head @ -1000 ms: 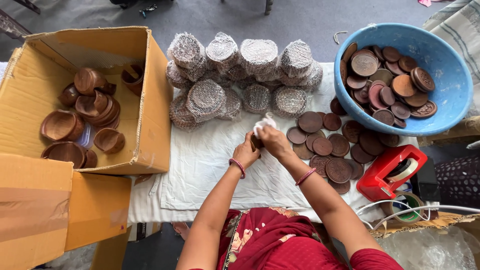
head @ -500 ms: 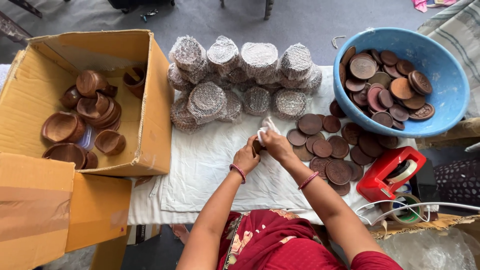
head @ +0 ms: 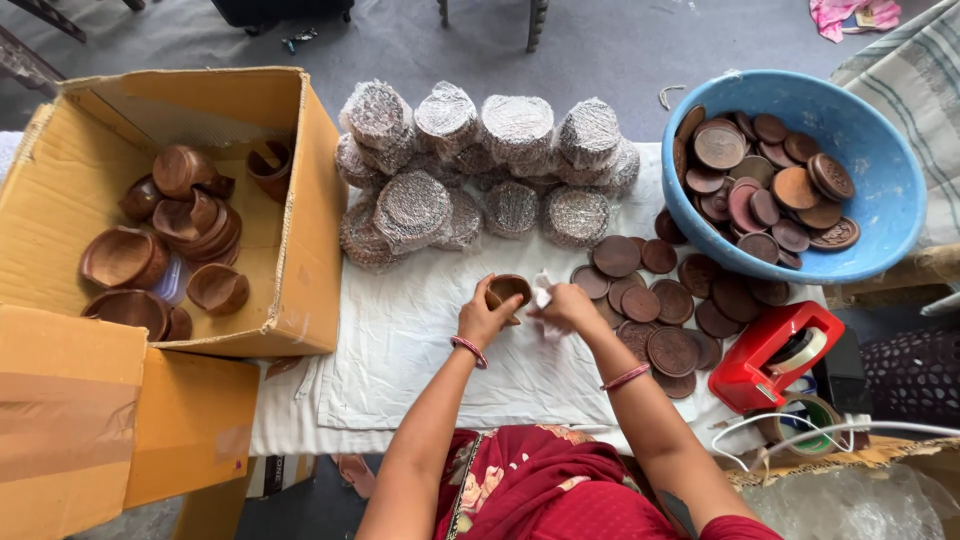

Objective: The person sits and wipes small, round wooden items with a white cloth. They pick up items from a blue bowl and the table surface, clean them, and place them into a cardboard box. The workspace includes stacks of bubble-wrapped items and a tape dispenser.

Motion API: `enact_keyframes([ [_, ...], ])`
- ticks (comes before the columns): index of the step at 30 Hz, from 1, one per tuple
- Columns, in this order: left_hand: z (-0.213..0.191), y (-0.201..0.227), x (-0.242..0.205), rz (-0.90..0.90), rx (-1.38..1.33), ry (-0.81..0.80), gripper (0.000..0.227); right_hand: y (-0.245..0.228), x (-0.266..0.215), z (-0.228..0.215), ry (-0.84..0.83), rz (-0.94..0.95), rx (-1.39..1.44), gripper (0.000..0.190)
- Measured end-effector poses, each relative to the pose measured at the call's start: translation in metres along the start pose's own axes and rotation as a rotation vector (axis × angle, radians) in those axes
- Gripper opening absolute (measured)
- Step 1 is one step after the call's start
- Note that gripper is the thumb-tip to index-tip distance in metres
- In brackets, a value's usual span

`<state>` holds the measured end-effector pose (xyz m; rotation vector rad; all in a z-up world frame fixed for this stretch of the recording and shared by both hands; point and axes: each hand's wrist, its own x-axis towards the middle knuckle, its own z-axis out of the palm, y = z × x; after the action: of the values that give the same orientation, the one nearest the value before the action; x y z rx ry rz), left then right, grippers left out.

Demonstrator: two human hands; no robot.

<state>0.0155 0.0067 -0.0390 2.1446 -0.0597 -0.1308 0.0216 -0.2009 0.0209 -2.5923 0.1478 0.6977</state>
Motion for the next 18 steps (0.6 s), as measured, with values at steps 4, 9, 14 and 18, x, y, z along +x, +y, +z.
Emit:
enact_keyframes([
  [4,0.005,0.01,0.002,-0.105,-0.063,-0.059,0.07,0.011,0.011,0.024,0.322,-0.127,0.555,0.048],
  [9,0.035,-0.032,0.021,-0.135,-0.049,-0.033,0.054,-0.001,0.007,0.076,-0.075,-0.202,1.295,0.036],
  [14,0.016,-0.032,0.01,-0.087,-0.097,-0.07,0.042,0.003,-0.014,0.051,0.118,-0.772,0.266,0.033],
  [18,0.004,-0.004,0.006,-0.08,0.013,-0.059,0.038,-0.013,-0.011,0.024,0.185,-0.847,0.088,0.036],
])
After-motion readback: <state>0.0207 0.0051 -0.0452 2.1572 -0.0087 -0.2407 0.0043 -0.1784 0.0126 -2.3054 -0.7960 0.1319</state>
